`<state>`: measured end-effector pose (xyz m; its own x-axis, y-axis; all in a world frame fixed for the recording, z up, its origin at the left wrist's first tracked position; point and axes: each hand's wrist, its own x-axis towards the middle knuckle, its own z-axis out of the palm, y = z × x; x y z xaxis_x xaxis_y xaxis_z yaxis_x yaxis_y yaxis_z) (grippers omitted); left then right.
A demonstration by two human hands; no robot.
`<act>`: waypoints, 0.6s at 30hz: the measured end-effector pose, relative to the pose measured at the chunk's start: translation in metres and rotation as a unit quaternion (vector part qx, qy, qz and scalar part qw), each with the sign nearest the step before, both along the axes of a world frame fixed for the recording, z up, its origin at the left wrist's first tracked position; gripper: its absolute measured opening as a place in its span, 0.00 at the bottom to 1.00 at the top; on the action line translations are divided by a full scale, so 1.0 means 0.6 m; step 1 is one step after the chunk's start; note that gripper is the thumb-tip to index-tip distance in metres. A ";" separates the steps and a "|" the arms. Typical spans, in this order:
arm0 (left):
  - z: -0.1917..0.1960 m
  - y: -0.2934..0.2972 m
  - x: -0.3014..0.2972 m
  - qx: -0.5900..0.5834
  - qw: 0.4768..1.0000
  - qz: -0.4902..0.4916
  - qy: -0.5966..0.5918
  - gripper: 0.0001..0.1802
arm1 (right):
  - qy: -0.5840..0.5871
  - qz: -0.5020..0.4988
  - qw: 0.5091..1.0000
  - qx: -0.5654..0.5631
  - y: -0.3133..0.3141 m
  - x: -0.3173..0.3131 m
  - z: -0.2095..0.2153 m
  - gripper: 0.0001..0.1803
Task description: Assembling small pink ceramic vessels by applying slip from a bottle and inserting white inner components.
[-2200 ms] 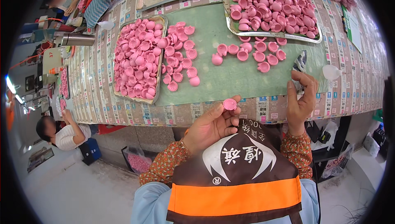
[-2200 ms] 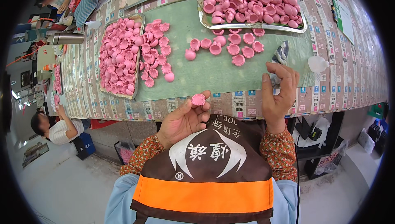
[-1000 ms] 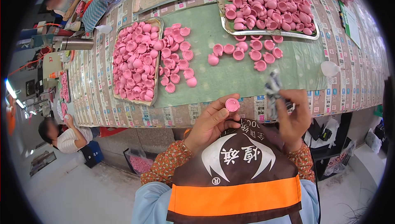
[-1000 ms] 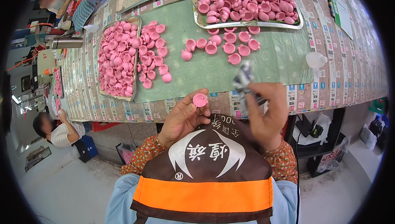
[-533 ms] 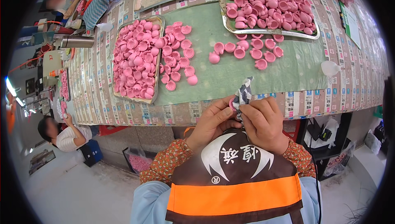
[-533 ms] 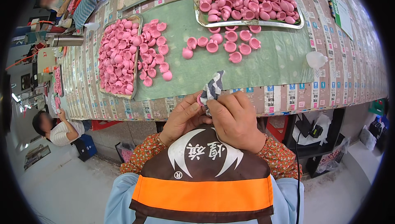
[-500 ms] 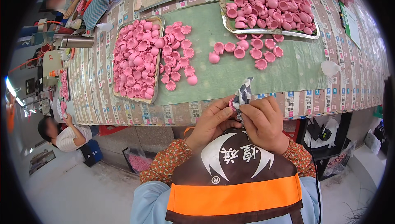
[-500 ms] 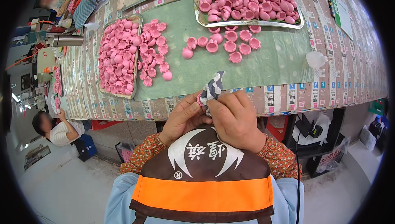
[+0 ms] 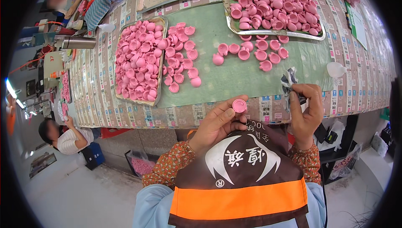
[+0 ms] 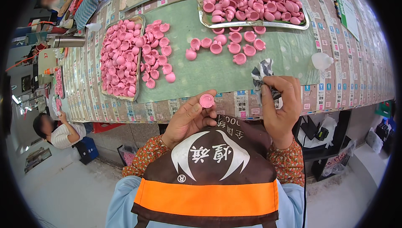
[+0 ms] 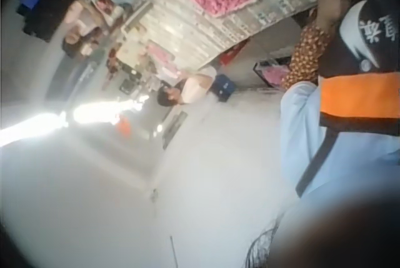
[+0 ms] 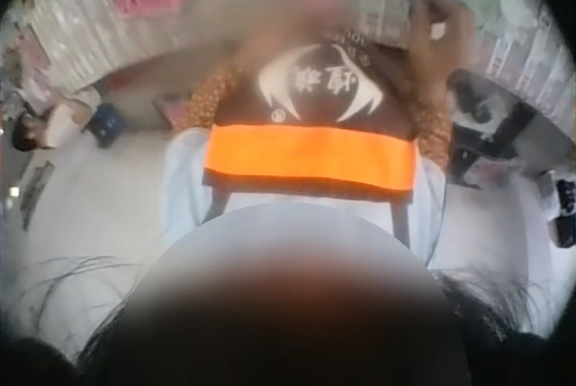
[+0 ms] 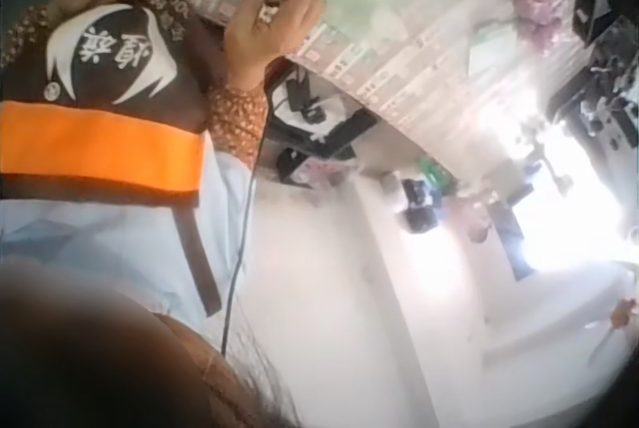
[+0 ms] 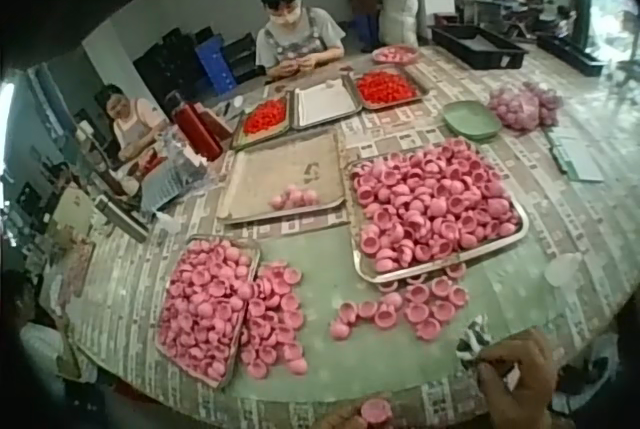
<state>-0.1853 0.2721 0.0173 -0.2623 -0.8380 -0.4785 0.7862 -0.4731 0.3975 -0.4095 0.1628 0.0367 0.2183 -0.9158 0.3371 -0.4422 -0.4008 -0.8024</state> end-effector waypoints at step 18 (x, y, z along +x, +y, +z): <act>-0.015 0.006 -0.005 0.010 0.999 0.027 -0.038 0.28 | 0.014 0.219 0.973 -0.069 0.034 0.069 0.004 0.16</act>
